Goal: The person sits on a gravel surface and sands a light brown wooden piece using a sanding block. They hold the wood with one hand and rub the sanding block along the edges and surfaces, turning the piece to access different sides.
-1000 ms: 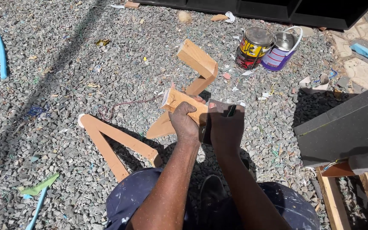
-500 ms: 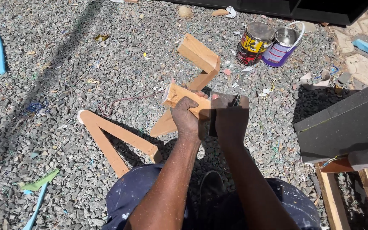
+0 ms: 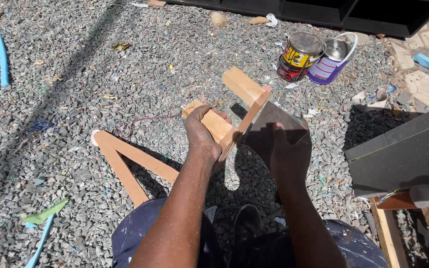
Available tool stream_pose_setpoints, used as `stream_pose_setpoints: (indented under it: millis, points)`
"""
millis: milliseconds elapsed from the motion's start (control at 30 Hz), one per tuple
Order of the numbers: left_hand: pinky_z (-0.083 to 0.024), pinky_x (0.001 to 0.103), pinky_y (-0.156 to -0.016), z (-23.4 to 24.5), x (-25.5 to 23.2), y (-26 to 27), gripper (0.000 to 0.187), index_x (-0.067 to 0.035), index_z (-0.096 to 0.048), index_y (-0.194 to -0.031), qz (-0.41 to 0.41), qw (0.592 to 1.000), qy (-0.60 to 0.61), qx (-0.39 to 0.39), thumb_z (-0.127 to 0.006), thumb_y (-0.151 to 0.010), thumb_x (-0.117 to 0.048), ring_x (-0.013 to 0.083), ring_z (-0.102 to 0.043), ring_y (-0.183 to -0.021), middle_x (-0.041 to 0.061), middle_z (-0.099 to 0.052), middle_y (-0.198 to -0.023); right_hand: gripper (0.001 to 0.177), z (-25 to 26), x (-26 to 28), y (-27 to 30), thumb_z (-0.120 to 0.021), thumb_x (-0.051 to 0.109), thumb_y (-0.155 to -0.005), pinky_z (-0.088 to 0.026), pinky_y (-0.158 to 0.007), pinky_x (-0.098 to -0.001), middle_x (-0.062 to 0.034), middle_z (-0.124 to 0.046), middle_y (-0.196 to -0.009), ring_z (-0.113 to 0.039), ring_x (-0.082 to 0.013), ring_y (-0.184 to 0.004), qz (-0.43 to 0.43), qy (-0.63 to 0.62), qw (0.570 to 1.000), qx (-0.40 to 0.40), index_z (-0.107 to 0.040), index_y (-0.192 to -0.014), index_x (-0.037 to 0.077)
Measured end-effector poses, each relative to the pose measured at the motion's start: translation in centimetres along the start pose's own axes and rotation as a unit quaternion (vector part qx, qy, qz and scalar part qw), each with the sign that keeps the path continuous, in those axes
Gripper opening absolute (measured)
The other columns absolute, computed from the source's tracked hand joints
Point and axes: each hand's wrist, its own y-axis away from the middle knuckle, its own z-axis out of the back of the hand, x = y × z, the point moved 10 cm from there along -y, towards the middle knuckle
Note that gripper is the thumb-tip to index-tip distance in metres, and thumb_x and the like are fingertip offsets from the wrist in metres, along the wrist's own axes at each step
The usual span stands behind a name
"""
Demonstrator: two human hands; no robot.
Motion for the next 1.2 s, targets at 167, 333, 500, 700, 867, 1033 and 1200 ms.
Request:
stream_pose_setpoints:
  millis: [167, 333, 500, 700, 867, 1033, 1200]
  points:
    - [-0.066, 0.043, -0.062, -2.4, -2.3, 4.7, 0.026, -0.006, -0.060, -0.096, 0.015, 0.999, -0.020, 0.032, -0.066, -0.086, -0.029, 0.0310, -0.073, -0.068, 0.012, -0.065, -0.080, 0.054, -2.6, 0.1, 1.5, -0.062, 0.046, -0.098, -0.049, -0.094, -0.0473, -0.0190, -0.066, -0.112, -0.067, -0.0330, -0.109, 0.062, 0.019, 0.995, 0.075, -0.056, -0.140, 0.013]
    - [-0.067, 0.047, -0.072, 0.9, -1.5, -1.4, 0.037, -0.011, -0.062, -0.108, -0.013, 0.999, -0.049, 0.008, -0.073, -0.085, -0.038, 0.0327, -0.076, -0.084, 0.011, -0.070, -0.099, 0.061, -9.4, 0.5, 7.0, -0.041, 0.019, -0.098, -0.047, -0.093, -0.0523, -0.0271, -0.062, -0.117, -0.059, -0.0340, -0.111, 0.125, -0.045, 0.966, 0.220, -0.040, -0.158, 0.006]
    - [-0.063, 0.046, -0.079, 3.9, -4.5, -0.9, 0.038, -0.016, -0.067, -0.109, -0.063, 0.996, -0.012, -0.058, -0.076, -0.079, -0.037, 0.0292, -0.074, -0.089, 0.011, -0.073, -0.102, 0.075, -16.1, -11.7, 7.4, -0.044, 0.004, -0.092, -0.050, -0.100, -0.0476, -0.0119, -0.060, -0.140, -0.064, -0.0290, -0.119, -0.015, -0.021, 0.961, 0.274, -0.035, -0.164, 0.025]
    - [-0.066, 0.044, -0.073, 4.1, -5.3, -0.1, 0.033, -0.016, -0.067, -0.109, -0.078, 0.995, 0.037, -0.046, -0.071, -0.085, -0.037, 0.0283, -0.074, -0.073, 0.012, -0.072, -0.086, 0.063, -13.9, -5.0, 10.1, -0.044, 0.011, -0.099, -0.050, -0.098, -0.0507, -0.0119, -0.062, -0.133, -0.066, -0.0311, -0.114, -0.018, 0.023, 0.958, 0.284, -0.039, -0.161, 0.025]
    - [-0.066, 0.050, -0.072, 3.0, -5.5, 2.4, 0.028, -0.008, -0.064, -0.086, -0.055, 0.988, 0.139, -0.029, -0.068, -0.082, -0.035, 0.0357, -0.074, -0.066, 0.021, -0.070, -0.071, 0.055, -15.8, -6.2, 8.6, -0.042, 0.016, -0.102, -0.047, -0.104, -0.0538, -0.0240, -0.059, -0.140, -0.061, -0.0385, -0.123, -0.013, 0.002, 0.958, 0.287, -0.042, -0.157, 0.010]
    - [-0.063, 0.058, -0.086, 3.0, -4.5, 2.2, 0.027, -0.008, -0.060, -0.092, -0.097, 0.946, 0.307, -0.041, -0.069, -0.079, -0.030, 0.0430, -0.074, -0.076, 0.029, -0.072, -0.081, 0.056, -12.2, 5.0, 10.2, -0.039, 0.031, -0.110, -0.042, -0.108, -0.0620, -0.0346, -0.053, -0.140, -0.051, -0.0531, -0.132, 0.067, -0.012, 0.970, 0.233, -0.042, -0.153, -0.004]
    - [-0.042, 0.034, -0.098, 1.2, -2.6, 5.3, 0.052, -0.021, -0.058, -0.118, 0.029, 0.999, 0.012, -0.024, -0.079, -0.075, -0.041, 0.0184, -0.044, -0.105, 0.008, -0.040, -0.115, 0.057, -14.1, 1.6, 7.7, -0.044, 0.008, -0.105, -0.024, -0.116, -0.0674, -0.0322, -0.039, -0.141, -0.030, -0.0531, -0.142, 0.154, -0.119, 0.956, 0.219, -0.030, -0.158, -0.004]
